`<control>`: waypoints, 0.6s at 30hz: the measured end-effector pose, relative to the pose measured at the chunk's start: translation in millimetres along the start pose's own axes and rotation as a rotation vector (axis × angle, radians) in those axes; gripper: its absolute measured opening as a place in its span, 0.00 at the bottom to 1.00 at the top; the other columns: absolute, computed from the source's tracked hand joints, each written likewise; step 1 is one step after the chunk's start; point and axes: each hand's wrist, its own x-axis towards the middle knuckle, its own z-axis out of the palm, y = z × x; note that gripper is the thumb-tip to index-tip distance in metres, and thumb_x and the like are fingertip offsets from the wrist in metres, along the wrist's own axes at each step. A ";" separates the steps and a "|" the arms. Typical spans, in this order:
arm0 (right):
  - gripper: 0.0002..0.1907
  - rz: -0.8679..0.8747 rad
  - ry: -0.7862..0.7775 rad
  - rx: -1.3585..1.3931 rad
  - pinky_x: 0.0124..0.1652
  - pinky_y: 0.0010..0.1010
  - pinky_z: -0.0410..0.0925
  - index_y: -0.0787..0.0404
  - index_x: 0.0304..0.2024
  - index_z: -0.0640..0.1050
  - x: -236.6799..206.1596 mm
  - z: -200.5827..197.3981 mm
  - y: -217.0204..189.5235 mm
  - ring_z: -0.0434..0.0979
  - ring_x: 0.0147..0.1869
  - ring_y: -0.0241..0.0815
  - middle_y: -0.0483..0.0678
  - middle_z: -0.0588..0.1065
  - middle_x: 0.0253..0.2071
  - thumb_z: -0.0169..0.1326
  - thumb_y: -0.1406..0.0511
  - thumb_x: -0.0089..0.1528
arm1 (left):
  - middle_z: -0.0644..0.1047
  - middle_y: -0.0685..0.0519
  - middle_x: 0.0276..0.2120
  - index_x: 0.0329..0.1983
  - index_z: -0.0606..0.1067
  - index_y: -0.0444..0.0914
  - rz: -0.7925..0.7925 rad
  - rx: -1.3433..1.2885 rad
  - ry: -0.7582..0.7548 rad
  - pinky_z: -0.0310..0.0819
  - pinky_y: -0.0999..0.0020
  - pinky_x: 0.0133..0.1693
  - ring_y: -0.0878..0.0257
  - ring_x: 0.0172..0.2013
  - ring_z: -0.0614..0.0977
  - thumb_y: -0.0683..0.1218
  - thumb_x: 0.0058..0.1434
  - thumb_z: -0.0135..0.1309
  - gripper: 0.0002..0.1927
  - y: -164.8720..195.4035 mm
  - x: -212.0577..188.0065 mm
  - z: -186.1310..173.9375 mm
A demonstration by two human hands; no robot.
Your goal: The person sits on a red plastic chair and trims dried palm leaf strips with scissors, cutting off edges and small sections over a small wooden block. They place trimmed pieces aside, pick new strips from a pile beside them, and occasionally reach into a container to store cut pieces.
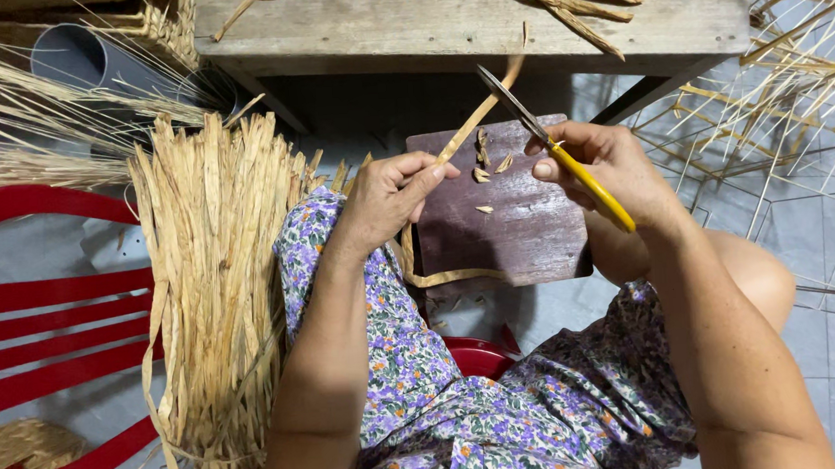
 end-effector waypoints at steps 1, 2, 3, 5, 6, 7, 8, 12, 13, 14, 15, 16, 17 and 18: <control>0.12 -0.013 -0.030 0.101 0.22 0.18 0.52 0.58 0.44 0.81 0.5 2.8 1.8 0.59 0.23 0.23 0.33 0.67 0.23 0.65 0.63 0.59 | 0.70 0.63 0.15 0.44 0.84 0.39 -0.002 0.008 0.004 0.57 0.79 0.20 0.77 0.17 0.69 0.50 0.69 0.54 0.12 0.2 0.3 -0.9; 0.10 -0.026 -0.061 0.200 0.20 0.17 0.50 0.58 0.43 0.80 1.1 5.2 3.5 0.58 0.21 0.22 0.32 0.66 0.22 0.64 0.63 0.60 | 0.69 0.63 0.15 0.44 0.84 0.39 0.010 -0.015 0.004 0.57 0.79 0.20 0.77 0.17 0.69 0.51 0.70 0.54 0.13 0.2 0.6 -1.7; 0.10 -0.018 -0.045 0.202 0.20 0.17 0.50 0.58 0.42 0.80 1.9 8.6 5.6 0.58 0.21 0.22 0.32 0.66 0.22 0.64 0.63 0.60 | 0.69 0.63 0.15 0.44 0.84 0.39 0.021 -0.039 0.005 0.57 0.79 0.20 0.77 0.17 0.70 0.51 0.70 0.54 0.13 0.0 0.8 -2.6; 0.09 0.003 -0.013 0.209 0.19 0.17 0.50 0.57 0.40 0.79 4.3 15.8 9.6 0.58 0.20 0.22 0.32 0.66 0.21 0.64 0.62 0.60 | 0.69 0.63 0.16 0.43 0.83 0.39 0.039 -0.074 0.002 0.57 0.80 0.21 0.77 0.18 0.70 0.51 0.71 0.54 0.13 -0.8 1.0 -4.3; 0.09 0.001 -0.027 0.215 0.19 0.17 0.50 0.57 0.40 0.79 5.6 18.7 11.1 0.58 0.20 0.22 0.32 0.66 0.21 0.64 0.62 0.61 | 0.69 0.63 0.16 0.43 0.83 0.39 0.044 -0.086 -0.004 0.58 0.80 0.21 0.77 0.18 0.70 0.51 0.71 0.53 0.13 -1.4 0.7 -5.4; 0.09 -0.002 -0.039 0.222 0.19 0.17 0.50 0.57 0.40 0.79 7.3 20.9 11.8 0.58 0.20 0.22 0.33 0.66 0.21 0.63 0.62 0.61 | 0.69 0.63 0.16 0.43 0.83 0.39 0.050 -0.098 -0.011 0.58 0.80 0.21 0.77 0.18 0.70 0.51 0.71 0.53 0.13 -2.1 0.4 -6.2; 0.08 -0.006 -0.049 0.227 0.19 0.17 0.50 0.58 0.39 0.79 8.6 22.3 12.2 0.58 0.20 0.22 0.33 0.66 0.21 0.63 0.61 0.62 | 0.68 0.64 0.16 0.43 0.83 0.38 0.041 -0.102 -0.016 0.57 0.80 0.20 0.78 0.18 0.69 0.51 0.71 0.53 0.13 -2.7 0.1 -7.1; 0.08 0.050 -0.021 0.169 0.15 0.21 0.48 0.57 0.37 0.80 9.7 23.2 10.2 0.55 0.15 0.25 0.35 0.64 0.16 0.62 0.61 0.60 | 0.67 0.65 0.16 0.42 0.83 0.37 0.057 -0.180 0.015 0.52 0.79 0.20 0.78 0.17 0.64 0.50 0.71 0.53 0.13 -4.8 -1.4 -13.3; 0.08 0.042 -0.021 0.173 0.16 0.20 0.48 0.57 0.38 0.80 9.9 23.7 10.0 0.55 0.16 0.24 0.34 0.64 0.17 0.63 0.61 0.60 | 0.66 0.65 0.17 0.42 0.83 0.37 0.076 -0.213 0.033 0.51 0.79 0.20 0.78 0.18 0.63 0.50 0.72 0.53 0.13 -5.1 -1.8 -14.5; 0.08 0.034 -0.019 0.177 0.16 0.19 0.48 0.56 0.38 0.80 9.5 24.3 10.3 0.55 0.16 0.24 0.33 0.64 0.17 0.63 0.61 0.60 | 0.66 0.66 0.17 0.42 0.83 0.37 0.056 -0.248 0.012 0.49 0.79 0.20 0.78 0.18 0.62 0.50 0.72 0.53 0.13 -5.3 -1.6 -15.1; 0.08 0.021 0.003 0.138 0.17 0.19 0.49 0.57 0.38 0.80 9.9 25.0 10.8 0.56 0.17 0.24 0.34 0.65 0.18 0.63 0.61 0.60 | 0.65 0.66 0.17 0.42 0.83 0.36 0.033 -0.283 -0.009 0.48 0.79 0.20 0.79 0.17 0.61 0.50 0.71 0.53 0.13 -5.5 -1.6 -14.9; 0.08 0.011 0.024 0.100 0.18 0.19 0.50 0.57 0.38 0.80 10.6 26.8 12.3 0.58 0.18 0.24 0.34 0.66 0.18 0.64 0.61 0.60 | 0.65 0.66 0.18 0.42 0.82 0.36 0.008 -0.319 -0.030 0.47 0.79 0.19 0.79 0.17 0.60 0.49 0.71 0.53 0.13 -5.6 -1.6 -14.2; 0.08 0.000 0.048 0.063 0.18 0.19 0.51 0.57 0.39 0.81 11.3 27.9 13.9 0.59 0.18 0.23 0.34 0.67 0.19 0.64 0.62 0.60 | 0.65 0.66 0.18 0.42 0.82 0.36 0.002 -0.303 -0.037 0.46 0.79 0.19 0.79 0.17 0.60 0.50 0.71 0.53 0.13 -5.5 -1.0 -13.3; 0.09 -0.002 0.050 0.065 0.18 0.19 0.50 0.57 0.38 0.81 12.7 28.7 15.6 0.59 0.18 0.24 0.34 0.67 0.18 0.65 0.61 0.60 | 0.64 0.66 0.17 0.42 0.83 0.36 -0.001 -0.286 -0.045 0.46 0.79 0.19 0.79 0.17 0.60 0.50 0.71 0.54 0.13 -5.1 -0.5 -12.2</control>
